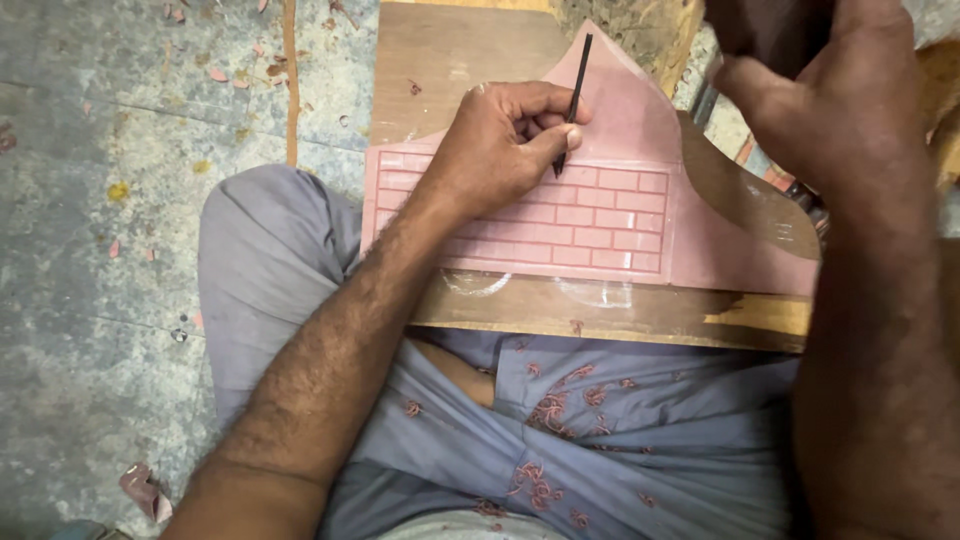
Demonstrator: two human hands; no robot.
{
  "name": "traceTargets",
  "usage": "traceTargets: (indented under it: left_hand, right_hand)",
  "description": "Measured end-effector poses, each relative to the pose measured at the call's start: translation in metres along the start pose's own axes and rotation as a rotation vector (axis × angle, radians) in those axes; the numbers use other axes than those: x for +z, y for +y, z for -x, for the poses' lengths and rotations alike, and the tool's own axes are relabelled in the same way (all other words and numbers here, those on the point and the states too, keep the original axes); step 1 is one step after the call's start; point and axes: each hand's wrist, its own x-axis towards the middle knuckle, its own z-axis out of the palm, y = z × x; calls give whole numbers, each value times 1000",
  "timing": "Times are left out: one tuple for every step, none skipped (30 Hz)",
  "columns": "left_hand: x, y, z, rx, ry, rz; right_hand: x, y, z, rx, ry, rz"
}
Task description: The person sits on the floor and uses a chisel and a wooden mallet to carve a brick pattern into a pink wooden piece. They repeatedly strike the chisel to deepen the grooves and occasionally wipe away debris from the surface.
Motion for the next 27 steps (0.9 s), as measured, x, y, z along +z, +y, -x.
traceTargets:
  left_hand:
    - [0, 1, 1, -16, -1, 0]
    - [-1, 2, 2, -31, -2, 0]
    - [-1, 2, 3, -48, -7, 0]
    - [-2, 2, 2, -26, -9, -11]
    - [-3, 1, 2, -8, -12, -18]
    - [-2, 1, 3, 11, -15, -25]
    - [-2, 1, 3, 8, -23, -24]
    - [-2, 1, 4, 4, -31, -23]
    - [-3, 2, 3, 5, -40, -24]
    - [-4, 2, 1, 13, -34, -22]
    - [-3, 2, 3, 15, -35, -13]
    - [-3, 2, 4, 16, -35, -5]
    - [-2, 1, 4, 5, -38, 9]
    - [-1, 2, 4, -6, -40, 22]
    - [-4, 3, 4, -16, -39, 29]
    - [-5, 5, 6, -25, -33, -11]
    - [-4, 7, 6, -29, -30, -51]
    - [-3, 7, 5, -33, -27, -92]
    - [-3, 7, 5, -30, -36, -48]
    - [-4, 6, 5, -27, -44, -5]
    - [-5, 5, 4, -21, -45, 36]
    - [-4, 5, 5, -10, -57, 15]
    - [-5, 6, 5, 3, -65, -11]
    - [-7, 7, 6, 16, -73, -38]
    - [-7, 7, 6, 7, -68, -23]
    - [-6, 6, 6, -3, -62, -7]
    - [-5, 5, 7, -17, -58, 14]
  right_hand:
    - [-2, -2, -1, -9, -4, -15]
    - [-7, -5, 0, -31, -31, -54]
    - [-8, -8, 0, -8, -30, -86]
    - [-8, -10, 0, 15, -28, -119]
    - [-2, -11, -1, 82, -3, -144]
    - [-3, -12, 0, 131, -22, -113]
    - [-3, -13, -2, 173, -39, -86]
    - [-9, -13, -4, 197, -100, -4]
    - [-14, -11, -5, 218, -156, 81]
    - [-12, -10, -6, 115, -79, 44]
    - [-8, -9, -3, 21, -8, 7]
    - [-5, -8, 2, 2, 20, -41]
    - [-2, -6, 5, -25, 46, -88]
    - [-1, -4, 7, 24, 30, -147]
    - [0, -4, 7, 43, 21, -116]
    - [0, -5, 7, 61, 10, -85]
    - [-2, -7, 9, 54, 5, 43]
    - [-1, -6, 7, 40, 14, 48]
    - [-2, -8, 9, 35, 16, 54]
    - [3, -9, 6, 24, 32, -62]
    - [2, -11, 5, 10, 25, -53]
    - [2, -12, 3, -3, 19, -44]
    - [-3, -16, 3, -15, -3, 89]
    - [-6, -18, 2, -26, -26, 222]
    - [-5, -19, 1, -18, -15, 153]
    - [-2, -19, 0, -11, -5, 83]
    - [-1, -19, 2, 5, -4, 55]
